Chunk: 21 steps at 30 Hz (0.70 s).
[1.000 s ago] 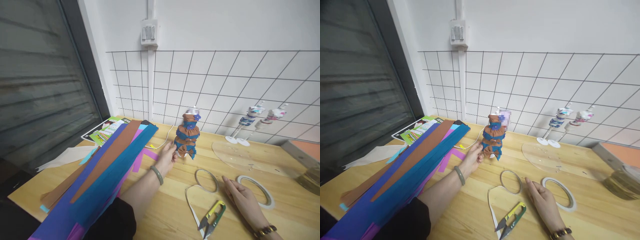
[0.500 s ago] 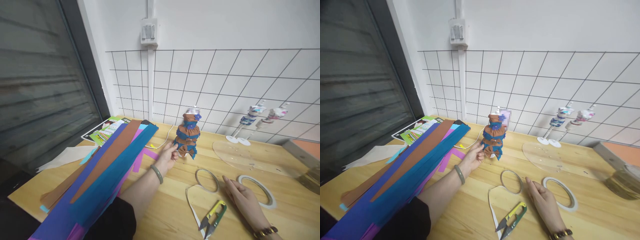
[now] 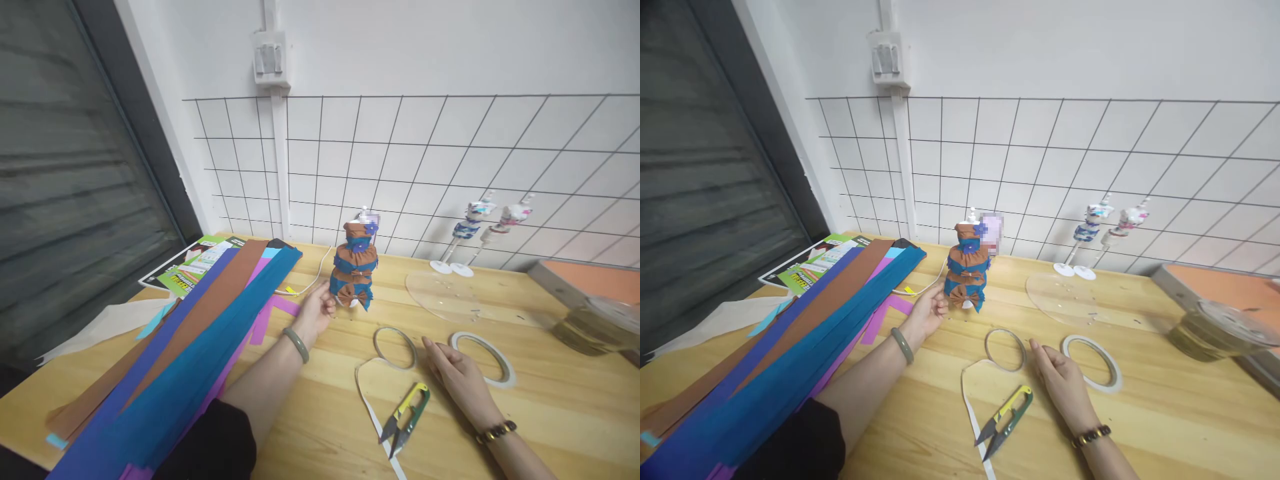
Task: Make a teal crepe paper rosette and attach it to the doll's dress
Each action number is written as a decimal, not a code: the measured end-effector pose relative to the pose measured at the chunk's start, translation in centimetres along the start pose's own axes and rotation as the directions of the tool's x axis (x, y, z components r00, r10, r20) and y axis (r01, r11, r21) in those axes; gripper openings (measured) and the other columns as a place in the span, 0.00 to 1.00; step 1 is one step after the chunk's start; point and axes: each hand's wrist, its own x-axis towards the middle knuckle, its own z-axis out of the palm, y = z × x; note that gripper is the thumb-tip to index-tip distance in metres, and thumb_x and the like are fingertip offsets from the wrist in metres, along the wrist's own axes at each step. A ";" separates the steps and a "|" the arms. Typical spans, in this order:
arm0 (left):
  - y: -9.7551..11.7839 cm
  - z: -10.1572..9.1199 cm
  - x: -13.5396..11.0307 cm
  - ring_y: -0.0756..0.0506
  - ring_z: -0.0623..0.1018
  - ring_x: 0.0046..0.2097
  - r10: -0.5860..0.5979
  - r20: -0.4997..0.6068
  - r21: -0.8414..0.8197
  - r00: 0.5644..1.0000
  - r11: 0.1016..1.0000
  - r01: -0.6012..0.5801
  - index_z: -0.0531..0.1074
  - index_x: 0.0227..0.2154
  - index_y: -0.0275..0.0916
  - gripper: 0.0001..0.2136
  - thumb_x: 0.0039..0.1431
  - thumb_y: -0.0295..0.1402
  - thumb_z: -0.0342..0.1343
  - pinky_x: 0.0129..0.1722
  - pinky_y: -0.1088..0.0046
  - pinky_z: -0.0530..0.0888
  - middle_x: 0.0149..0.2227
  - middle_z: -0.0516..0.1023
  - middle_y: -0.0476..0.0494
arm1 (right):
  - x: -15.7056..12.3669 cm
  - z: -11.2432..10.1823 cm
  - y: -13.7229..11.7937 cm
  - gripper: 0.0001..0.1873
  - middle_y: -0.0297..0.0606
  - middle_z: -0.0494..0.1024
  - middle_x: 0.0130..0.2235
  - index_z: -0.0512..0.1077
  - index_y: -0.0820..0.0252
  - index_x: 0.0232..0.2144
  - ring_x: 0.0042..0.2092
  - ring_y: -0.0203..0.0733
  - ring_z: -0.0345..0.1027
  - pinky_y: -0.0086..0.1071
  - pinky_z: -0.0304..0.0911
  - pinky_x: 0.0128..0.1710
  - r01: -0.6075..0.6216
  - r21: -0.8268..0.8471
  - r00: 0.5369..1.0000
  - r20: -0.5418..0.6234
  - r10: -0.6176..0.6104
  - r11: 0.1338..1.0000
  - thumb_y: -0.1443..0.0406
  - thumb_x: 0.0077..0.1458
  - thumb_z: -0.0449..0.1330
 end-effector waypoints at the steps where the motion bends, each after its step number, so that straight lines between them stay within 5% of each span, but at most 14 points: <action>1: 0.0 -0.1 0.1 0.58 0.60 0.15 0.025 -0.050 0.011 0.998 1.000 -0.024 0.60 0.25 0.37 0.09 0.48 0.30 0.57 0.14 0.84 0.53 0.18 0.59 0.57 | 0.0 0.0 0.0 0.25 0.27 0.53 0.14 0.52 0.55 0.14 0.18 0.33 0.50 0.28 0.50 0.18 0.011 0.000 1.000 -0.007 -0.011 1.000 0.47 0.52 0.47; 6: 0.9 0.1 -0.1 0.58 0.58 0.15 0.266 -0.250 0.103 0.931 0.963 -0.248 0.56 0.23 0.39 0.09 0.53 0.32 0.51 0.14 0.83 0.51 0.18 0.57 0.58 | 0.1 0.2 0.5 0.21 0.30 0.65 0.19 0.61 0.57 0.19 0.22 0.35 0.60 0.27 0.57 0.22 0.090 -0.005 0.994 -0.058 -0.090 0.996 0.48 0.52 0.48; 11: 1.3 2.6 -3.0 0.58 0.56 0.17 0.514 -0.167 0.221 0.842 0.851 -0.476 0.58 0.23 0.39 0.10 0.53 0.35 0.53 0.16 0.82 0.53 0.18 0.54 0.58 | 0.4 0.6 1.6 0.16 0.37 0.74 0.26 0.67 0.60 0.29 0.26 0.38 0.66 0.29 0.62 0.26 0.171 -0.069 0.984 -0.033 -0.173 0.983 0.53 0.53 0.51; 13: 0.8 3.6 -4.7 0.57 0.57 0.18 0.557 -0.068 0.275 0.828 0.808 -0.521 0.60 0.21 0.39 0.12 0.51 0.38 0.55 0.18 0.81 0.55 0.17 0.55 0.57 | 0.2 0.6 1.7 0.15 0.37 0.74 0.25 0.68 0.59 0.29 0.25 0.38 0.66 0.30 0.61 0.25 0.222 -0.107 0.975 -0.001 -0.224 0.969 0.55 0.54 0.50; 15: 0.0 4.2 -6.2 0.55 0.58 0.19 0.591 0.213 0.464 0.778 0.640 -0.612 0.62 0.19 0.38 0.15 0.55 0.43 0.50 0.19 0.79 0.57 0.16 0.57 0.54 | -0.1 0.5 1.4 0.14 0.38 0.73 0.25 0.69 0.59 0.28 0.27 0.40 0.66 0.32 0.62 0.27 0.303 -0.133 0.953 0.048 -0.300 0.944 0.56 0.55 0.50; 18: -0.9 4.5 -7.6 0.53 0.62 0.20 0.480 0.499 0.591 0.721 0.420 -0.689 0.64 0.16 0.38 0.19 0.57 0.43 0.47 0.22 0.76 0.60 0.14 0.60 0.52 | -0.7 0.4 0.4 0.11 0.40 0.75 0.32 0.72 0.56 0.30 0.35 0.44 0.67 0.37 0.63 0.36 0.453 -0.136 0.887 0.161 -0.432 0.881 0.57 0.53 0.54; 21: -1.2 4.5 -7.8 0.51 0.66 0.21 0.338 0.614 0.629 0.713 0.336 -0.701 0.67 0.14 0.38 0.21 0.59 0.42 0.44 0.25 0.75 0.63 0.14 0.65 0.48 | -1.0 0.7 -0.5 0.09 0.40 0.75 0.35 0.73 0.54 0.32 0.39 0.45 0.67 0.39 0.62 0.39 0.554 -0.133 0.821 0.248 -0.513 0.822 0.59 0.53 0.55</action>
